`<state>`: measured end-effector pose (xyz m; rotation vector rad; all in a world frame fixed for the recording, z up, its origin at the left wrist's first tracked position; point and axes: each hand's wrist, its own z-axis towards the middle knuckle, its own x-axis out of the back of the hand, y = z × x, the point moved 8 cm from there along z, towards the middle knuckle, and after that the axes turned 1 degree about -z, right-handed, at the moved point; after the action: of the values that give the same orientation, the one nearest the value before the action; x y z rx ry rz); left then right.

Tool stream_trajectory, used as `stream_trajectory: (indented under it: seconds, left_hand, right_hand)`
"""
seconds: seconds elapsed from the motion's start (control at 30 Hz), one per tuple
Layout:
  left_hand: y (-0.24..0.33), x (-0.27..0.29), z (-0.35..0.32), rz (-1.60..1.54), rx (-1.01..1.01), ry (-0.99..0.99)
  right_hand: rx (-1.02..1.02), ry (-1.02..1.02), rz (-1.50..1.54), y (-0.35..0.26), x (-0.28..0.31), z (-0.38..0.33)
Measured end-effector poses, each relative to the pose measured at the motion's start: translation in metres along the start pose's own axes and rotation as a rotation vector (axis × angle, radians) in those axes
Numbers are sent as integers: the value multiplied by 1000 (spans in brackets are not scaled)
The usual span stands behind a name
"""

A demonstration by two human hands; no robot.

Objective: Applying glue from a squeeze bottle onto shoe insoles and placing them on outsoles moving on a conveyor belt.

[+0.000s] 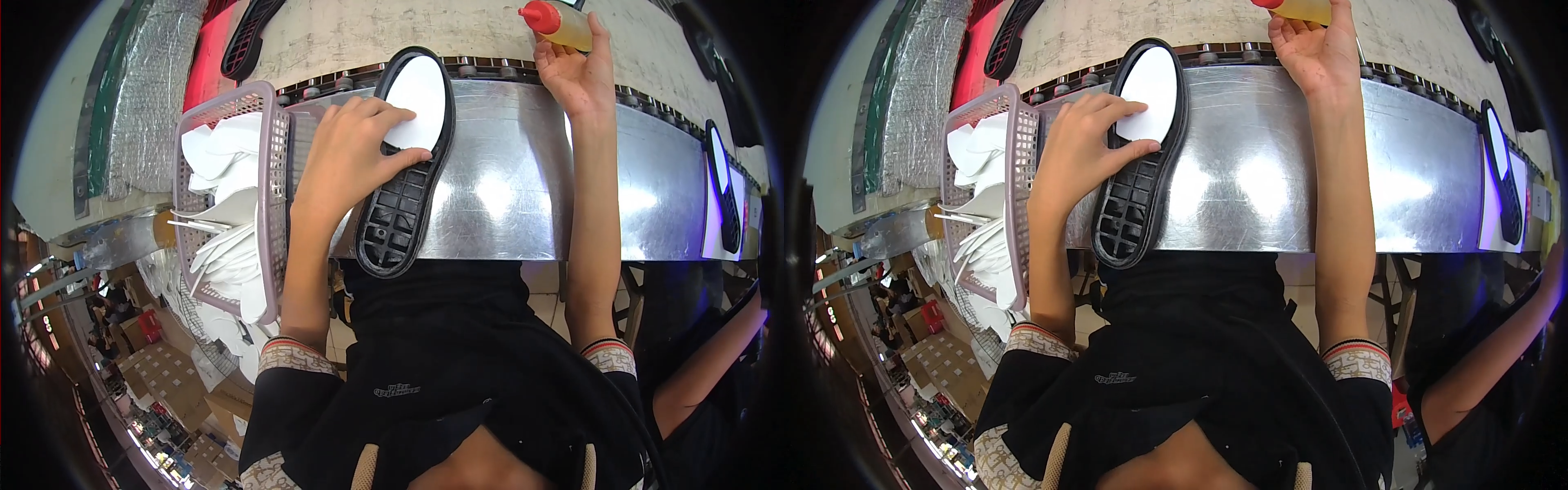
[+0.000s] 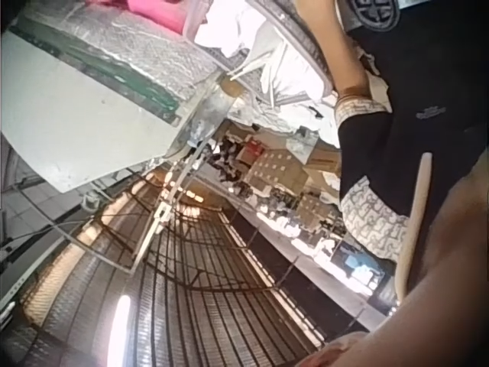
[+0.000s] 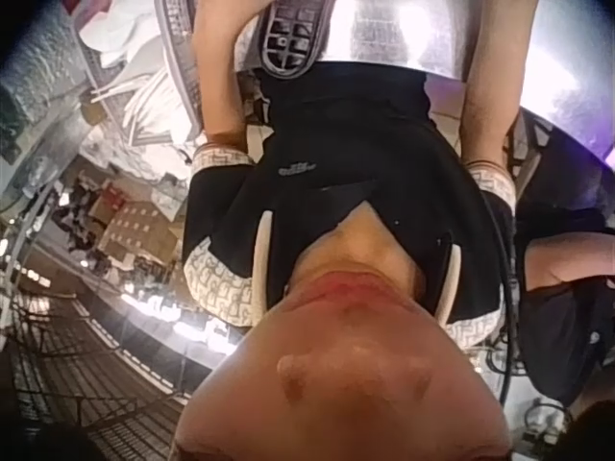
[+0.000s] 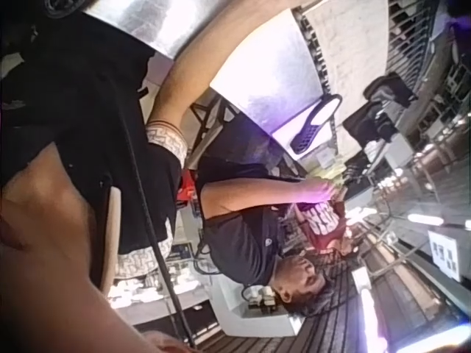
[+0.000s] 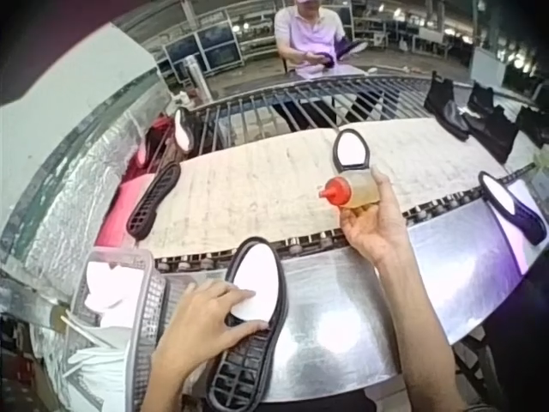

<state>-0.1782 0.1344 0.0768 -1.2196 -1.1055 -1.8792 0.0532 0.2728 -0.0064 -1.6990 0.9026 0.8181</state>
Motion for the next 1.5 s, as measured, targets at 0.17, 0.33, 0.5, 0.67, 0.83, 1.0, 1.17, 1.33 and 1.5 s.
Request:
stream_trajectory:
  seconds: [0.17,0.33,0.5,0.67,0.83,1.0,1.17,1.33,1.5]
  left_hand:
    - [3,-7,0,79,16,80]
    - [-3,-4,4,28,-65,81]
    - [-8,0,3,15,89,58]
    - [-13,-8,8,92,197,-158]
    - [-13,-14,12,55,56,-13]
    - [-18,-21,9,38,93,-70]
    - [-20,-8,22,83,207,-187]
    - [-24,-20,23,-92,41,-1]
    - [-22,-22,20,114,122,-158]
  right_hand:
    - [-42,-13,71,3,2,1]
    - [-133,-114,174,14,-3,1]
    - [-206,-9,240,28,2,-1]
    - [-198,5,240,34,-2,-5]
    - [-200,48,256,36,-2,-7]
    - [-187,87,283,31,2,-13]
    - [-176,102,307,29,-6,-19]
    - [-182,115,308,30,-14,-18]
    - [-182,95,301,25,-12,-13]
